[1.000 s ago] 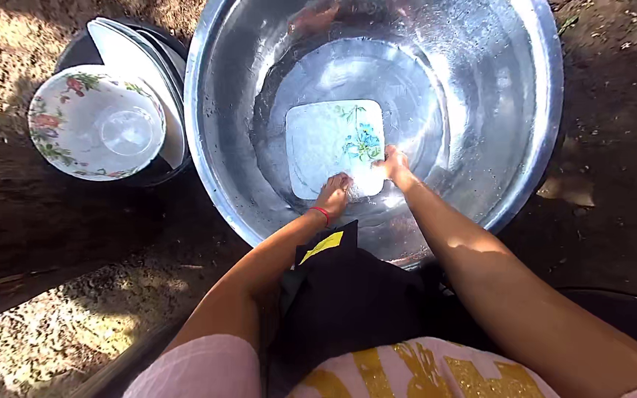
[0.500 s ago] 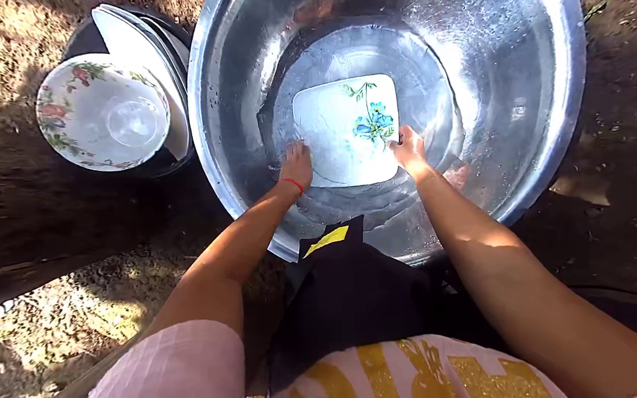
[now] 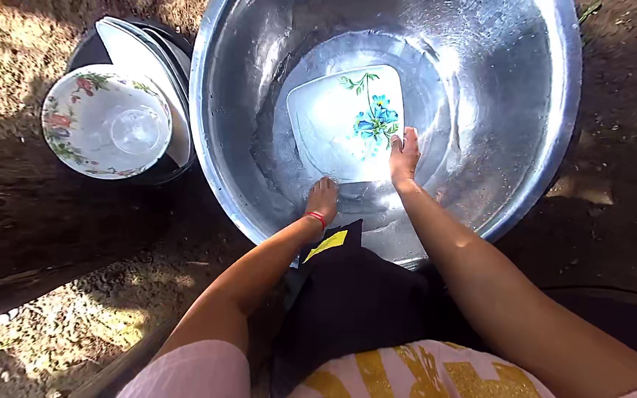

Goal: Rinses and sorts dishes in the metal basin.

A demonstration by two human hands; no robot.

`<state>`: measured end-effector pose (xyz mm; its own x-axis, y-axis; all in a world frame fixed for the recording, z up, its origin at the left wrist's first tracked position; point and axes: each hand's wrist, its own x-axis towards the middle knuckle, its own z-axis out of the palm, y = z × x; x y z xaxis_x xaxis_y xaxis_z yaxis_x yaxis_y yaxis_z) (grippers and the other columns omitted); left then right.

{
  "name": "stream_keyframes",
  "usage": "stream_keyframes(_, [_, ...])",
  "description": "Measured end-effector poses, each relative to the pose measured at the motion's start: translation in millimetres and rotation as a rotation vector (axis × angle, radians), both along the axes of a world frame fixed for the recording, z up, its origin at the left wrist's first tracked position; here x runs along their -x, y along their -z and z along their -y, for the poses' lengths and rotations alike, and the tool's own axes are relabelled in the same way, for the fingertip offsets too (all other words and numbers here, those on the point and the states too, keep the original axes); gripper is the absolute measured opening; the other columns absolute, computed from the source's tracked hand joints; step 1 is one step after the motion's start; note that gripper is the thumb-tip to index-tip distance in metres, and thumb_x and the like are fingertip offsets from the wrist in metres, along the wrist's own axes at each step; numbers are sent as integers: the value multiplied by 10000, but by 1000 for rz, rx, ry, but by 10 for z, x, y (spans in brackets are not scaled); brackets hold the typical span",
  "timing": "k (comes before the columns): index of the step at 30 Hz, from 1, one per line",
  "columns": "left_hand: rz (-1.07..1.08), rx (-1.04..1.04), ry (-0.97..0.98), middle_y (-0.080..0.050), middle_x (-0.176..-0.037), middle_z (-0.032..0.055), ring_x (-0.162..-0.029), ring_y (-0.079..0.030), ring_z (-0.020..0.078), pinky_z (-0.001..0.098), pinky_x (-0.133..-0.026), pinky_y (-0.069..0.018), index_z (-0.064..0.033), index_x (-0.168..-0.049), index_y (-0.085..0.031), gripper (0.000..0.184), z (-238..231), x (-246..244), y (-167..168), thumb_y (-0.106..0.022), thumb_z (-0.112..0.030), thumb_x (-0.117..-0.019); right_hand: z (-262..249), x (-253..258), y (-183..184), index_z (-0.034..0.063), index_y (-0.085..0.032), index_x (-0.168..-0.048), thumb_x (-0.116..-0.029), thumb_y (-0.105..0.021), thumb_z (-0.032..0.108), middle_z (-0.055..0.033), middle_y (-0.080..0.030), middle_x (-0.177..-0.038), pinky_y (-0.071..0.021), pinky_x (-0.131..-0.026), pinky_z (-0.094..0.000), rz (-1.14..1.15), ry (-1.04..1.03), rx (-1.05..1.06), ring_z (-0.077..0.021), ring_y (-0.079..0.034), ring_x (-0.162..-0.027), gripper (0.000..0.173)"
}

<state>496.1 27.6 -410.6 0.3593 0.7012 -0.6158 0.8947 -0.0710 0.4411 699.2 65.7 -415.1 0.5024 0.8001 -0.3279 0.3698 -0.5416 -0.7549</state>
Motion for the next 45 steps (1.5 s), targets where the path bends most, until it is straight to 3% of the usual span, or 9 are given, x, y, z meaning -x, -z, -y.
stream_keyframes(4, [-31,-83,-20,-359,-1567,345,-1473,-327,514,621,-1204,-271,91,-1481,-444,497,-430,155,110,-495,44,-989,-33,25,31,-115,-506,-1352,-1074,-486,122,-293,-585,-1329,-461,-1058,-412,-29,79,-148,-323,-598,-1226,367])
stream_keyframes(11, [145,-126,-71,-481,-1465,331,-1409,-431,473,544,-1181,-343,104,-1394,-532,419,-100,-249,194,-521,2,-988,8,16,79,-117,-575,-1319,-1073,-519,182,-286,-626,-1299,-417,-1104,-439,-48,150,-147,-330,-592,-1253,392])
stream_keyframes(14, [73,-175,-157,-352,-1566,353,-1486,-309,502,569,-1235,-240,107,-1470,-448,477,-385,-66,227,-497,6,-1006,36,33,35,-122,-518,-1369,-1088,-469,157,-285,-602,-1333,-409,-1116,-371,-50,173,-217,-286,-579,-1276,399])
stream_keyframes(21, [288,-140,-223,-432,-1501,328,-1390,-459,452,496,-1168,-387,55,-1455,-491,460,-5,-478,261,-523,-11,-1001,45,80,60,-143,-509,-1365,-1089,-454,137,-289,-601,-1325,-415,-1111,-327,-107,240,-331,-253,-583,-1265,397])
stream_keyframes(26, [-7,-195,-251,-330,-1577,355,-1462,-331,533,646,-1191,-270,59,-1513,-417,504,-502,-138,245,-476,-49,-1024,40,8,34,-164,-481,-1382,-1089,-438,109,-298,-584,-1341,-409,-1108,-289,-99,277,-362,-235,-573,-1271,403])
stream_keyframes(31, [157,-324,-220,-435,-1514,323,-1438,-375,507,612,-1193,-283,64,-1422,-516,450,-102,-396,328,-515,-20,-980,19,97,26,-135,-495,-1391,-1098,-442,147,-280,-591,-1349,-404,-1112,-310,-135,337,-302,-238,-570,-1276,410])
stream_keyframes(35, [376,-76,-154,-499,-1465,306,-1414,-435,450,495,-1200,-331,64,-1400,-556,407,36,-784,137,-521,6,-998,137,153,79,-156,-340,-1497,-1110,-408,155,-314,-439,-1513,-302,-1196,-293,-269,393,-269,-266,-436,-1434,502])
stream_keyframes(40, [92,-121,-303,-361,-1542,380,-1460,-342,516,583,-1217,-262,107,-1472,-442,461,-308,-352,238,-440,-112,-1066,222,110,209,-146,-492,-1378,-1070,-467,63,-285,-560,-1374,-411,-1109,-308,-365,212,-203,-237,-548,-1285,373])
stream_keyframes(45, [354,-136,-144,-386,-1565,294,-1433,-415,454,497,-1176,-371,36,-1470,-466,499,142,-449,162,-558,28,-979,288,135,193,-59,-277,-1552,-1003,-555,-15,-262,-433,-1525,-419,-1141,-385,-531,147,-27,-280,-488,-1380,617])
